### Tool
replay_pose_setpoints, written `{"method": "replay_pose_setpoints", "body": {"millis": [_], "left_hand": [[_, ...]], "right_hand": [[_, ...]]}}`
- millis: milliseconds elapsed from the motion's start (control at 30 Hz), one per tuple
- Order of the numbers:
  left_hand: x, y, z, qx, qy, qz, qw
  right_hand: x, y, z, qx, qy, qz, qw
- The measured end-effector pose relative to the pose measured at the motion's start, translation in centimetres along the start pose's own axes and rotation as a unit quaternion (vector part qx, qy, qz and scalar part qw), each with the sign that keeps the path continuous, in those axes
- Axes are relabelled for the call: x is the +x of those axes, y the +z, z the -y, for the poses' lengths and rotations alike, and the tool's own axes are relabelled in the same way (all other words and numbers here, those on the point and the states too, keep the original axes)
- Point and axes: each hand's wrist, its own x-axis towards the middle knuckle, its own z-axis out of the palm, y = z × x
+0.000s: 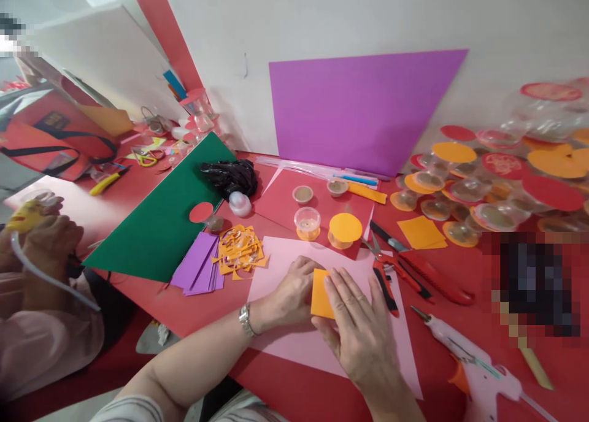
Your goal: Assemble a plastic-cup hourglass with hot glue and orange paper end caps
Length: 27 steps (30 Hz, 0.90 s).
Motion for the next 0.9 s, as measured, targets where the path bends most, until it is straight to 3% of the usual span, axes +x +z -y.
{"method": "replay_pose_setpoints", "body": {"millis": [900], "left_hand": [[0.1,-0.2,-0.2,0.004,-0.037,0.02,0.999]], "right_hand": [[0.0,0.1,1.6,0.043,0.014,-0.019,0.999]]}}
